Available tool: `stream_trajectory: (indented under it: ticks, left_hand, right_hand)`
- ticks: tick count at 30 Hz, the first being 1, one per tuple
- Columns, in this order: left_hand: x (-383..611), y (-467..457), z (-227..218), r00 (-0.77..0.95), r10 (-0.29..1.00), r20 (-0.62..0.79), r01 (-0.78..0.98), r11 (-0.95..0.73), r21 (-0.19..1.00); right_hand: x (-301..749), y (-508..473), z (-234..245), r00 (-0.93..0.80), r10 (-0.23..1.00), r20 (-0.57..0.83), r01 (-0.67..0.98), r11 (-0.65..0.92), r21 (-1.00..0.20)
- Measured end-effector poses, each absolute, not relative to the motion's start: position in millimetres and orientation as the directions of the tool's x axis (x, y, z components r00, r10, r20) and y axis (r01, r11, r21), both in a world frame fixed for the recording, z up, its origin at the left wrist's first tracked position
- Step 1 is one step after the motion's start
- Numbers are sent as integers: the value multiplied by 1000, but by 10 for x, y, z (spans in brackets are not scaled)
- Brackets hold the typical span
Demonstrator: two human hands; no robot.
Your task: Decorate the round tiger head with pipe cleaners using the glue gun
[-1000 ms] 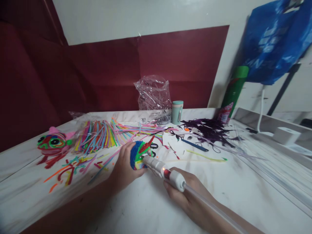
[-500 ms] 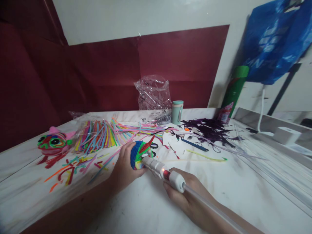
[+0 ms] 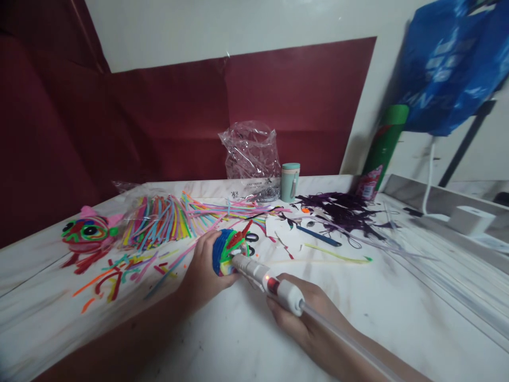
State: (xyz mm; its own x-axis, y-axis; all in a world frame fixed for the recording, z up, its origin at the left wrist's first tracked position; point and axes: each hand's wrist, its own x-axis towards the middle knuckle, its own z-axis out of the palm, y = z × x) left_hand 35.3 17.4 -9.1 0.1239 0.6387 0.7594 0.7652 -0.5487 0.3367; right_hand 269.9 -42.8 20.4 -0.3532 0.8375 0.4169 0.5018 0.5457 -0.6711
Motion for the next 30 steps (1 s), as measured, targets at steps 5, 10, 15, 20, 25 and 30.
stream_trajectory:
  ticks: [5, 10, 15, 20, 25, 30]
  left_hand:
    - [351, 167, -83, 127, 653, 747, 759, -549, 350]
    - [355, 168, -79, 124, 663, 739, 760, -542, 358]
    - [357, 170, -85, 121, 652, 749, 761, -545, 352]
    - [358, 174, -88, 110, 649, 753, 760, -543, 357]
    - [361, 162, -91, 133, 647, 751, 768, -546, 335]
    - [364, 163, -91, 131, 642, 755, 769, -546, 331]
  right_hand:
    - [2671, -469, 276, -319, 848, 423, 517, 529, -673]
    - [2640, -447, 249, -349, 850, 395, 510, 526, -681]
    - [2644, -449, 240, -355, 852, 384, 506, 520, -688]
    - [2630, -514, 337, -282, 868, 408, 526, 496, -691]
    - [2613, -545, 392, -276, 875, 398, 546, 484, -684]
    - [2624, -528, 346, -294, 870, 395, 546, 492, -678]
